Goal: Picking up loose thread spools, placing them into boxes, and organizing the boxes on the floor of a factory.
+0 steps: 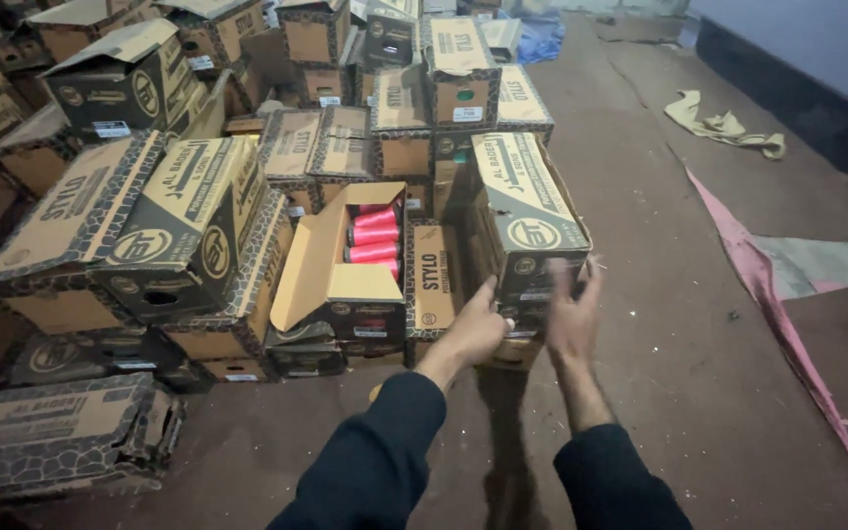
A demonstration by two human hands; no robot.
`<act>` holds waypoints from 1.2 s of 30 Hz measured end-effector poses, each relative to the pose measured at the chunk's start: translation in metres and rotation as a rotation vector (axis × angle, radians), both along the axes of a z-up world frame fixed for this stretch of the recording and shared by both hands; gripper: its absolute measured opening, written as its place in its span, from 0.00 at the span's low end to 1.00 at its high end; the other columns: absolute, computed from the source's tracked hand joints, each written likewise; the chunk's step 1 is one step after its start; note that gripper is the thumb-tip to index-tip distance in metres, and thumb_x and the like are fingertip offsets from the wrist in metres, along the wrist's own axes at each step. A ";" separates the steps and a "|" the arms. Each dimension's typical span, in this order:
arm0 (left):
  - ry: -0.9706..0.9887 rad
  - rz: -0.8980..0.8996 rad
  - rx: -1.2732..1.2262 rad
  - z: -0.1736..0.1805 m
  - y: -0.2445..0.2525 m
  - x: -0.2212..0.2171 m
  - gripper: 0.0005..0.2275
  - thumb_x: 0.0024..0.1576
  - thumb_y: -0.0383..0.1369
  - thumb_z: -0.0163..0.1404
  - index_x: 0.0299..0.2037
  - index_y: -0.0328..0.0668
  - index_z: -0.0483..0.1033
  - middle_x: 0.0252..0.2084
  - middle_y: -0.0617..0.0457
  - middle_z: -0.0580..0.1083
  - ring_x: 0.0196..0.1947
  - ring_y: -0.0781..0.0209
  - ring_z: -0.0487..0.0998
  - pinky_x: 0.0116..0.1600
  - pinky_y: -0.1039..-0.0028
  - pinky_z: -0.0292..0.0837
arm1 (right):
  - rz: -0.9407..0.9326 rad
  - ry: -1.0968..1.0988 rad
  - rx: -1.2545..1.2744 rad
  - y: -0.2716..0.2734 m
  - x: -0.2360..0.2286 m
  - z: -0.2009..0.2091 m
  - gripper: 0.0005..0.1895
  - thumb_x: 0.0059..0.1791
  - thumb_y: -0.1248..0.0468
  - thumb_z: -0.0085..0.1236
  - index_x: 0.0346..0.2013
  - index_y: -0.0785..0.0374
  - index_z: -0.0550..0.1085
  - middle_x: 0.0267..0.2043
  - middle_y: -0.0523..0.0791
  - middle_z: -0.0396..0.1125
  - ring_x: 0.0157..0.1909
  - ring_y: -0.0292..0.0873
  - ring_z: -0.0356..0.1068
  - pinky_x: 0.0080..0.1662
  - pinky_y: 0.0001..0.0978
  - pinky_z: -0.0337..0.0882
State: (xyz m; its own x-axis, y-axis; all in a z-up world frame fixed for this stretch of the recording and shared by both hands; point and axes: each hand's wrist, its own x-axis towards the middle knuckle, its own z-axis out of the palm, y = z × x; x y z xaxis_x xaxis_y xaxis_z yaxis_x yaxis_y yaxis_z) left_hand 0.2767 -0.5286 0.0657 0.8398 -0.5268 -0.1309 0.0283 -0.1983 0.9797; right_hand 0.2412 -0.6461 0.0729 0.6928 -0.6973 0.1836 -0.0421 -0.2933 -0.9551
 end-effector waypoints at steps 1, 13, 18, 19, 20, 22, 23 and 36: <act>-0.015 -0.002 -0.010 -0.003 -0.001 0.003 0.38 0.57 0.25 0.48 0.78 0.36 0.42 0.76 0.31 0.53 0.77 0.41 0.52 0.77 0.51 0.48 | 0.010 0.019 0.163 -0.010 -0.002 -0.006 0.45 0.53 0.27 0.35 0.75 0.52 0.55 0.75 0.56 0.53 0.77 0.60 0.49 0.73 0.62 0.47; 0.222 -0.031 0.047 0.097 0.014 -0.060 0.47 0.55 0.70 0.11 0.79 0.48 0.39 0.81 0.45 0.43 0.80 0.48 0.41 0.78 0.47 0.35 | 0.106 0.115 0.263 0.018 -0.041 0.018 0.45 0.57 0.37 0.17 0.70 0.68 0.62 0.72 0.61 0.56 0.75 0.61 0.54 0.73 0.54 0.53; 0.094 -0.040 0.192 0.010 0.023 -0.020 0.43 0.59 0.68 0.17 0.79 0.48 0.42 0.80 0.45 0.45 0.79 0.47 0.44 0.79 0.51 0.38 | -0.202 0.349 0.017 0.006 -0.017 -0.098 0.31 0.61 0.39 0.30 0.65 0.54 0.70 0.61 0.49 0.68 0.65 0.50 0.66 0.63 0.50 0.65; 0.023 -0.051 0.226 0.003 0.033 -0.021 0.40 0.62 0.65 0.20 0.79 0.49 0.38 0.81 0.46 0.42 0.79 0.47 0.43 0.79 0.52 0.38 | -0.254 0.461 -0.173 0.017 -0.020 -0.115 0.23 0.61 0.46 0.38 0.60 0.53 0.74 0.53 0.48 0.74 0.58 0.50 0.74 0.55 0.48 0.73; 0.023 -0.049 0.227 -0.004 0.046 -0.021 0.40 0.62 0.65 0.20 0.79 0.49 0.38 0.81 0.46 0.42 0.79 0.47 0.43 0.79 0.52 0.38 | -0.252 0.461 -0.173 0.027 -0.022 -0.124 0.23 0.61 0.46 0.38 0.60 0.53 0.74 0.53 0.48 0.74 0.58 0.50 0.74 0.55 0.48 0.73; -0.144 0.009 0.265 -0.017 0.077 -0.020 0.35 0.67 0.55 0.29 0.79 0.42 0.39 0.78 0.36 0.48 0.78 0.39 0.46 0.78 0.45 0.43 | 0.061 0.133 -0.861 0.052 -0.025 -0.142 0.19 0.54 0.55 0.54 0.57 0.60 0.75 0.54 0.52 0.73 0.57 0.53 0.73 0.59 0.45 0.72; -0.145 0.017 0.266 -0.008 0.099 -0.030 0.35 0.67 0.55 0.29 0.79 0.42 0.39 0.78 0.36 0.48 0.78 0.39 0.46 0.78 0.45 0.43 | 0.066 0.128 -0.861 0.065 -0.025 -0.124 0.19 0.54 0.55 0.54 0.57 0.60 0.75 0.54 0.52 0.73 0.57 0.53 0.73 0.59 0.45 0.72; -0.624 0.128 0.985 0.018 0.371 -0.145 0.30 0.68 0.49 0.33 0.78 0.46 0.45 0.80 0.39 0.45 0.79 0.43 0.45 0.76 0.44 0.47 | 0.951 0.065 -1.378 0.238 -0.091 0.021 0.41 0.50 0.43 0.51 0.72 0.61 0.60 0.77 0.53 0.50 0.76 0.60 0.52 0.69 0.62 0.57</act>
State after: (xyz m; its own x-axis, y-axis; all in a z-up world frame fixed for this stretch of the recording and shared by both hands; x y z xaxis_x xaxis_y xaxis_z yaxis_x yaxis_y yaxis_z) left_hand 0.1320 -0.1574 0.0838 0.9423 -0.3343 0.0183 -0.3276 -0.9095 0.2557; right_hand 0.1502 -0.4084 0.0938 0.7757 0.5932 0.2154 0.6046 -0.7963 0.0159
